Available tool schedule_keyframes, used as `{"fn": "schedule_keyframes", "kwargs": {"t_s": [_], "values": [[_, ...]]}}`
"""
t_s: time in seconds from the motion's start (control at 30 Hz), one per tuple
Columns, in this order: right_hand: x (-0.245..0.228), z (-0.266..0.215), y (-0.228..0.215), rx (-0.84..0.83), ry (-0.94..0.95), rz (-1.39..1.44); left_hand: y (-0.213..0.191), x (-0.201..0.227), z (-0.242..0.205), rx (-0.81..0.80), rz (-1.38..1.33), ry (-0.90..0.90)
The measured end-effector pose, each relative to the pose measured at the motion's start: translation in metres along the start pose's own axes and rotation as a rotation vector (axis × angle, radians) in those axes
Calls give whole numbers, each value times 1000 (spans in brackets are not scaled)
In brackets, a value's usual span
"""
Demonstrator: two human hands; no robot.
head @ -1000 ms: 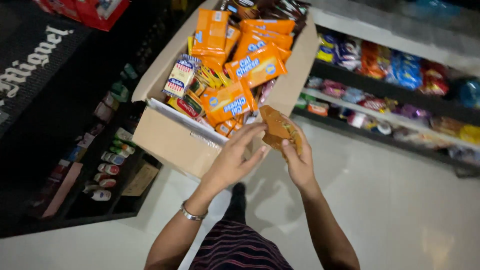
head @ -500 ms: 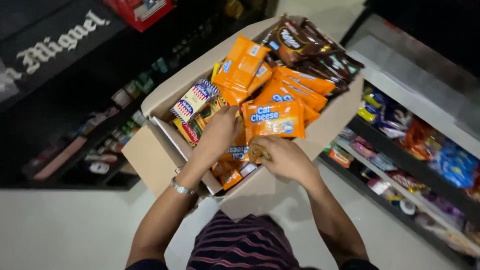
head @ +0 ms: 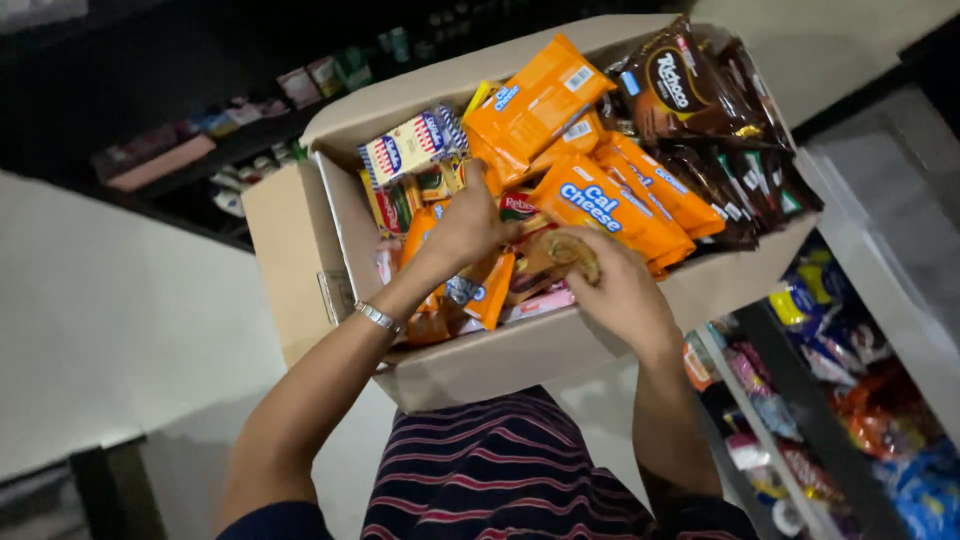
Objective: Stocking a counter with packaged snacks from a cardboard box while wiping each package with a cloth.
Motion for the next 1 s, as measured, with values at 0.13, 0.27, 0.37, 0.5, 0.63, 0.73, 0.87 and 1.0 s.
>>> {"fn": "schedule_keyframes", "kwargs": {"t_s": [0.13, 0.27, 0.37, 0.5, 0.63, 0.73, 0.87, 1.0], "values": [[15, -3, -9, -10, 28, 39, 13, 5, -23, 163, 110, 71], [20, -6, -15, 16, -26, 84, 1, 0, -55, 231, 169, 36], [19, -9, -13, -1, -83, 135, -8, -16, -83, 385, 224, 101], [18, -10, -8, -49, -151, 176, -20, -24, -100, 410, -11, -55], [32, -11, 5, -25, -168, 300, -18, -17, -116, 366, -137, -237], [31, -15, 19, 36, -246, 404, -3, -29, -117, 458, -308, -171], [4, -27, 44, 147, -326, 451, 3, -34, -119, 479, -772, 23], [3, -61, 133, -36, -537, 397, -22, -1, -159, 562, -755, 181]]}}
Point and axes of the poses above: each hand's wrist, its own z-axis towards the middle knuckle, its own y-axis out of the palm, x = y × z, the point moved 6 cm from there along z, towards the middle knuckle, and after that the axes turned 12 degrees about z, right-handed, at the moved point
